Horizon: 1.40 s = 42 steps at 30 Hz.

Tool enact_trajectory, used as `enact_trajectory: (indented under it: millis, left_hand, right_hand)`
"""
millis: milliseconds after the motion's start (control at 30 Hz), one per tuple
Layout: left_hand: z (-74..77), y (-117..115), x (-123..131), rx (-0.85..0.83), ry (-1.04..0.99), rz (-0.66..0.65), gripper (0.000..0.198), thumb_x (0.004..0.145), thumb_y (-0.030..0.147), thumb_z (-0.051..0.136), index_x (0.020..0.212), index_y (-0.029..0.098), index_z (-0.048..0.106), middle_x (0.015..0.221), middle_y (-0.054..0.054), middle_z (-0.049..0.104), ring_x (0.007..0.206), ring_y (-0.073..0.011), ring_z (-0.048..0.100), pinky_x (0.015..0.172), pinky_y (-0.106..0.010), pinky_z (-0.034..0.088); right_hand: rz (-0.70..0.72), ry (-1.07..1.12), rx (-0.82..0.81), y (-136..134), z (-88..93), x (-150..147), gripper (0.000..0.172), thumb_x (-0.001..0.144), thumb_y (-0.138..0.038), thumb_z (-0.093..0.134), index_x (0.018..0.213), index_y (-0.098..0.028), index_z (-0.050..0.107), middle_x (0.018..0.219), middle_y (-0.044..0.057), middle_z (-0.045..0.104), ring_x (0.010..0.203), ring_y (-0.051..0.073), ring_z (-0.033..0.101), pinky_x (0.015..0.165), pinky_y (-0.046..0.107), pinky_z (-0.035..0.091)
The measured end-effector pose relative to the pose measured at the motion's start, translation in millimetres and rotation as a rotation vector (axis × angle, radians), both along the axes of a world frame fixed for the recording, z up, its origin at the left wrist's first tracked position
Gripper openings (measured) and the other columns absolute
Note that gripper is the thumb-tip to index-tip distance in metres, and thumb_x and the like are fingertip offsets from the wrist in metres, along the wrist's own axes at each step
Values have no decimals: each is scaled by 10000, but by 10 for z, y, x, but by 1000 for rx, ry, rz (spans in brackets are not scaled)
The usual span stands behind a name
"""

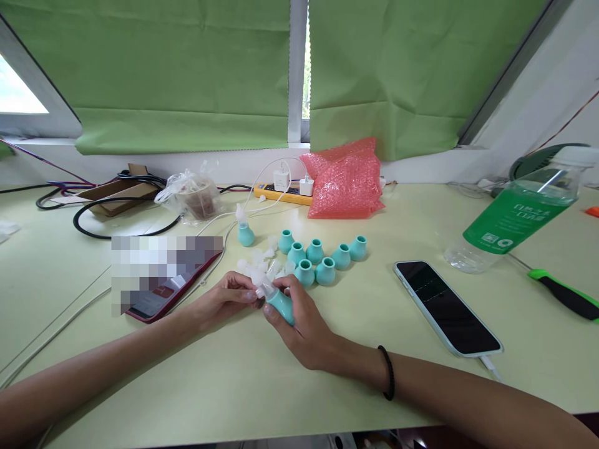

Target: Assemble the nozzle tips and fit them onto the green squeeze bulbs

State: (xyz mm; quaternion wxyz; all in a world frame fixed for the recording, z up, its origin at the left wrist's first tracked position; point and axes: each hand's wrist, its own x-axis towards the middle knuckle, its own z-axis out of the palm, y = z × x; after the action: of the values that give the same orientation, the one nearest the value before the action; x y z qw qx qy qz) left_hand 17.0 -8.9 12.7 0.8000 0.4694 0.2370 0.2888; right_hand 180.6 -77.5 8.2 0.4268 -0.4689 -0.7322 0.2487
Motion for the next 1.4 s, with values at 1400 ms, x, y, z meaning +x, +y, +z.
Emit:
enact_trajectory:
  millis: [1400]
  left_hand:
    - [-41,-226,57,364,187,389,334,731,379,415,495,148,459,431,6,432,419,-91,382,439,-230,268]
  right_hand:
    - [-11,-104,38,-8,-19,11,222,771,-232,468,982,-206,403,841,20,544,723,137,509,654,262,422]
